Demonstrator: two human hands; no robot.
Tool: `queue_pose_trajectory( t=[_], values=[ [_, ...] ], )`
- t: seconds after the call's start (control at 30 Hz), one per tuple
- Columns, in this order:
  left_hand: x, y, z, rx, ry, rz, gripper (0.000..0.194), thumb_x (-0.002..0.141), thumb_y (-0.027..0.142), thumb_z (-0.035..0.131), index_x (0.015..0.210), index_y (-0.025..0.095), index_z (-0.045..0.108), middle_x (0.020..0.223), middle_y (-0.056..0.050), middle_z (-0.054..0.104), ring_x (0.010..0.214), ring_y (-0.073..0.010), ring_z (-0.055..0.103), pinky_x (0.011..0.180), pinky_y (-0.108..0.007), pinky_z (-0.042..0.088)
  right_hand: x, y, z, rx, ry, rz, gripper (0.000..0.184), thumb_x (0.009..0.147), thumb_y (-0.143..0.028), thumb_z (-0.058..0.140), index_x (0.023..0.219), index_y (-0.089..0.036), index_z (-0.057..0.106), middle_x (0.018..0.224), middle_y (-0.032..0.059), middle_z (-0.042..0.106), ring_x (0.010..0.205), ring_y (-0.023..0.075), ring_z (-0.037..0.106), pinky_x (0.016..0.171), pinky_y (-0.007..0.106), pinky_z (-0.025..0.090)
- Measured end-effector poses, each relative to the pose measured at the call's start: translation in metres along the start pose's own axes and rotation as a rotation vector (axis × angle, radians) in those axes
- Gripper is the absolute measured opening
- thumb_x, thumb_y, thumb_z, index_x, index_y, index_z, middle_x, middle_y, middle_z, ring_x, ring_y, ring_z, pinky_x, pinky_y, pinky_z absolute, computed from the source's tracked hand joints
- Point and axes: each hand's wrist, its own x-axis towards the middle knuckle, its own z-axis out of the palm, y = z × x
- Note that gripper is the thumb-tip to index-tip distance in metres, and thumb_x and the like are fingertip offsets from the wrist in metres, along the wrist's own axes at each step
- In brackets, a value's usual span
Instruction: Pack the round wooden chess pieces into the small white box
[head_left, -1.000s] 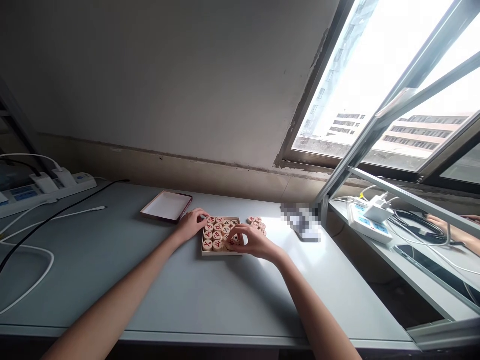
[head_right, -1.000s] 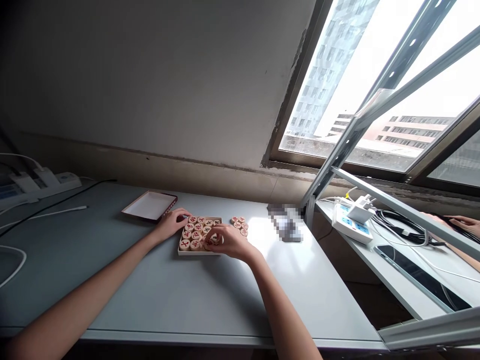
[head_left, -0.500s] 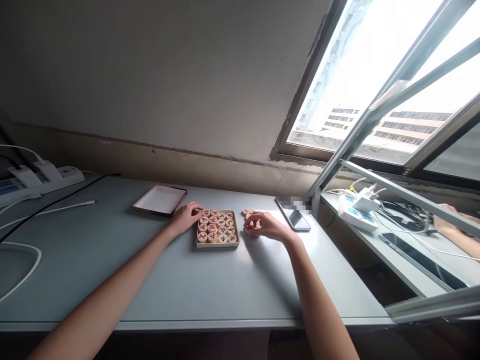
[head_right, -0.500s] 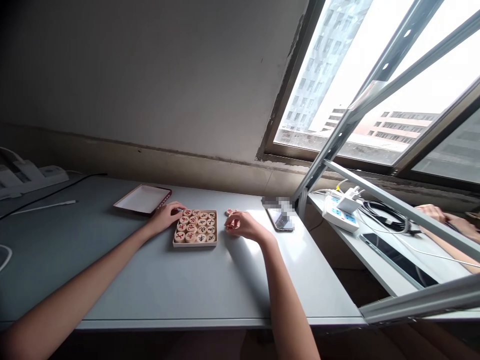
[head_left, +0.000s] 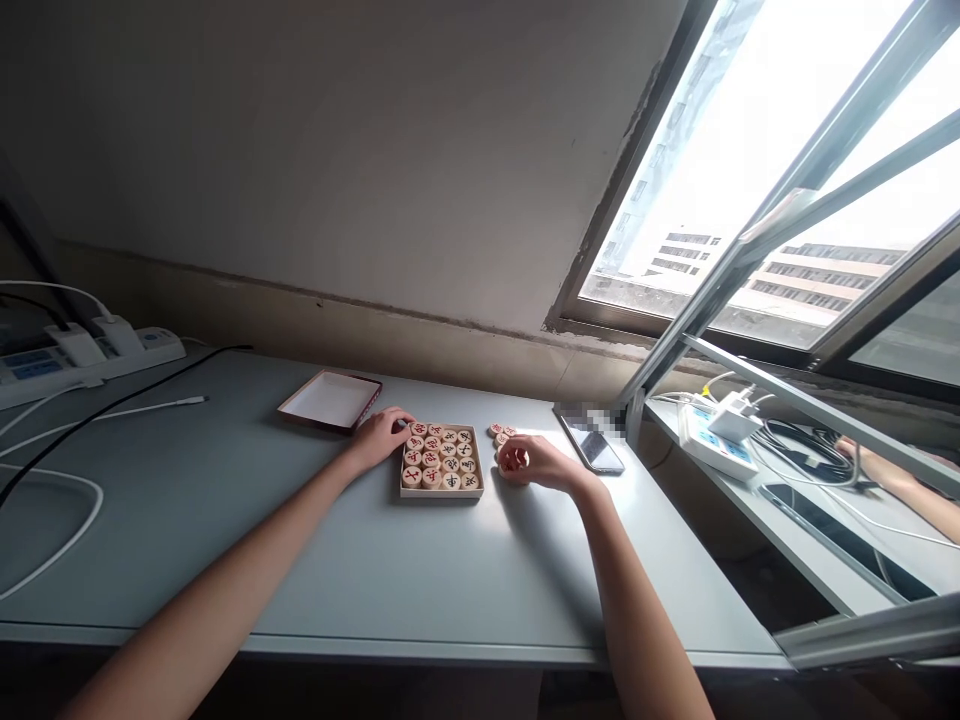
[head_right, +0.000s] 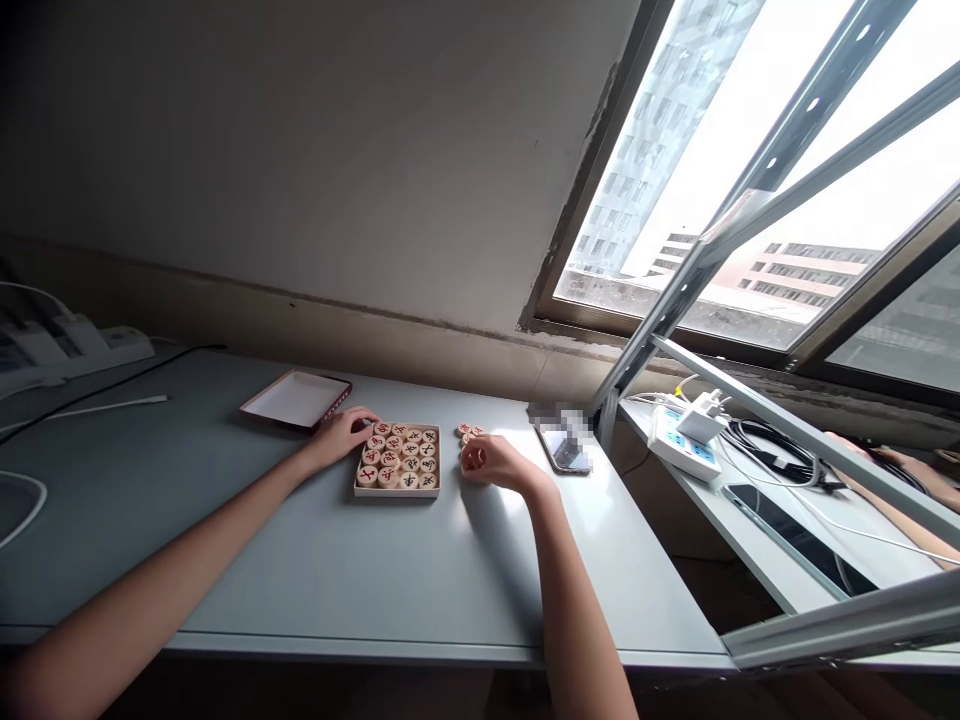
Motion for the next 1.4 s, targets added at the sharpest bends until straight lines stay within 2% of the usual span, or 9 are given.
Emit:
queue_pose_trajectory(
  t=[0.2, 0.37, 0.47, 0.57, 0.87, 0.93, 1.03, 1.2, 1.4],
  values=[
    [0.001, -0.001, 0.001, -0.02, 0.011, 0.008, 0.023, 0.078, 0.029, 0.047, 0.088, 0.02, 0.065, 0.098, -0.005, 0.065, 0.089, -0.0202, 0.06, 0.083, -0.032, 0.047, 0.006, -0.008, 0.012, -0.298, 0.13, -0.02, 0.027, 0.074, -0.019, 0.048, 0.097, -0.027, 0.059, 0.107, 0.0046, 0.056, 0.097, 0.0214, 0.051, 0.084, 0.037, 0.037],
    [0.001, -0.002, 0.001, -0.048, 0.008, 0.029, 0.023, 0.078, 0.029, 0.047, 0.088, 0.019, 0.065, 0.096, -0.005, 0.065, 0.089, -0.0201, 0.061, 0.082, -0.031, 0.047, 0.025, -0.004, 0.04, -0.366, 0.378, 0.115, 0.039, 0.087, -0.024, 0.038, 0.125, -0.026, 0.044, 0.132, 0.0089, 0.043, 0.12, 0.0241, 0.04, 0.096, 0.046, 0.03],
    [0.001, -0.002, 0.001, -0.038, 0.014, 0.035, 0.022, 0.078, 0.028, 0.047, 0.087, 0.019, 0.065, 0.097, -0.005, 0.065, 0.09, -0.0202, 0.061, 0.081, -0.031, 0.047, 0.035, 0.004, 0.054, -0.365, 0.291, 0.078, 0.048, 0.093, -0.03, 0.032, 0.14, -0.028, 0.025, 0.147, 0.0072, 0.025, 0.136, 0.0229, 0.018, 0.105, 0.049, 0.021],
    [0.001, 0.0, 0.0, -0.025, 0.01, 0.036, 0.022, 0.078, 0.028, 0.047, 0.088, 0.019, 0.064, 0.098, -0.005, 0.065, 0.09, -0.0198, 0.061, 0.082, -0.031, 0.047, 0.041, 0.016, 0.057, -0.333, 0.208, 0.045, 0.046, 0.095, -0.03, 0.025, 0.141, -0.026, 0.024, 0.149, 0.0064, 0.018, 0.138, 0.0209, 0.007, 0.108, 0.046, 0.018],
    [-0.002, 0.007, -0.003, -0.034, -0.022, 0.019, 0.022, 0.079, 0.024, 0.042, 0.089, 0.017, 0.061, 0.099, -0.007, 0.063, 0.093, -0.0199, 0.059, 0.084, -0.032, 0.045, 0.026, 0.072, 0.035, -0.351, 0.312, 0.29, 0.043, 0.095, -0.028, 0.027, 0.137, -0.024, 0.037, 0.147, 0.0089, 0.025, 0.136, 0.0253, 0.015, 0.106, 0.053, 0.02],
    [-0.002, 0.008, -0.004, -0.038, -0.024, 0.016, 0.022, 0.079, 0.023, 0.042, 0.089, 0.018, 0.061, 0.099, -0.007, 0.063, 0.092, -0.0195, 0.058, 0.084, -0.031, 0.044, 0.026, 0.066, 0.032, -0.36, 0.388, 0.309, 0.043, 0.094, -0.031, 0.033, 0.137, -0.027, 0.036, 0.148, 0.0066, 0.021, 0.137, 0.0281, 0.008, 0.105, 0.059, 0.016],
    [-0.003, 0.011, -0.003, -0.053, -0.027, 0.023, 0.021, 0.079, 0.022, 0.043, 0.088, 0.018, 0.061, 0.098, -0.006, 0.063, 0.093, -0.0193, 0.058, 0.085, -0.03, 0.044, 0.033, 0.034, 0.032, -0.305, 0.489, 0.132, 0.046, 0.093, -0.03, 0.036, 0.138, -0.033, 0.031, 0.149, 0.001, 0.019, 0.138, 0.0255, 0.006, 0.106, 0.058, 0.017],
    [-0.004, 0.022, 0.0, -0.095, -0.037, 0.063, 0.021, 0.079, 0.024, 0.042, 0.085, 0.018, 0.061, 0.094, -0.006, 0.065, 0.09, -0.019, 0.059, 0.084, -0.028, 0.044, 0.049, -0.022, 0.047, -0.237, 0.359, -0.216, 0.049, 0.088, -0.027, 0.048, 0.135, -0.035, 0.036, 0.145, -0.0011, 0.029, 0.136, 0.0228, 0.017, 0.108, 0.05, 0.025],
    [-0.003, 0.026, 0.0, -0.115, -0.084, 0.062, 0.022, 0.078, 0.03, 0.043, 0.082, 0.017, 0.061, 0.089, -0.005, 0.064, 0.083, -0.0189, 0.059, 0.078, -0.028, 0.044, 0.05, -0.033, 0.054, -0.194, 0.433, -0.214, 0.022, 0.087, -0.034, 0.052, 0.107, -0.03, 0.061, 0.128, 0.0025, 0.05, 0.127, 0.0226, 0.034, 0.102, 0.044, 0.031]
  ],
)
